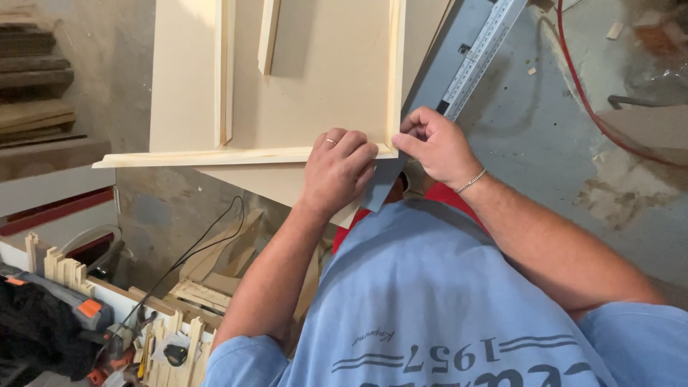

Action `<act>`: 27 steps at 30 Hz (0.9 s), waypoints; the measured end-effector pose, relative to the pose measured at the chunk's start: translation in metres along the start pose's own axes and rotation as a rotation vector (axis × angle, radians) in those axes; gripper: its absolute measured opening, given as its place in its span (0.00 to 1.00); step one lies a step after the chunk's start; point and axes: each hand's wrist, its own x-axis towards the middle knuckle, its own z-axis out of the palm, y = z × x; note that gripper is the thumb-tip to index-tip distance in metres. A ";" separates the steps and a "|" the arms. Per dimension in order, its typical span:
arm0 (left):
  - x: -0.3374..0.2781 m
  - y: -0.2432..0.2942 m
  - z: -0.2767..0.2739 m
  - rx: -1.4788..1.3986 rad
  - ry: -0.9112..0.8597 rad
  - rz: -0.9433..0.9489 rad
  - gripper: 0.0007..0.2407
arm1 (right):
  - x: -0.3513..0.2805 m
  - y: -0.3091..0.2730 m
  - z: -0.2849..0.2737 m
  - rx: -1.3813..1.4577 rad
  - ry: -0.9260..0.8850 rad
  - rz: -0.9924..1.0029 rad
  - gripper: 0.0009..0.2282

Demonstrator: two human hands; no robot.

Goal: Assembling a wooden frame by applying glue to wooden strips, aligning them, and securing the joints with a pneumatic nail gun.

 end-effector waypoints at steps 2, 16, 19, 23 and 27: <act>0.000 0.001 -0.001 -0.004 -0.007 0.000 0.03 | 0.000 -0.002 0.000 -0.017 -0.003 0.000 0.07; -0.002 0.000 0.002 -0.006 -0.054 -0.026 0.02 | 0.003 0.005 -0.001 -0.044 -0.024 -0.030 0.07; 0.002 0.001 -0.002 -0.033 -0.012 -0.006 0.03 | 0.002 0.008 0.000 -0.033 -0.018 -0.043 0.07; 0.006 0.001 -0.004 -0.072 -0.009 -0.005 0.04 | -0.001 0.007 0.003 -0.029 0.010 -0.044 0.07; 0.007 -0.006 -0.001 -0.064 -0.069 0.001 0.04 | -0.003 0.008 0.003 -0.023 0.023 -0.037 0.06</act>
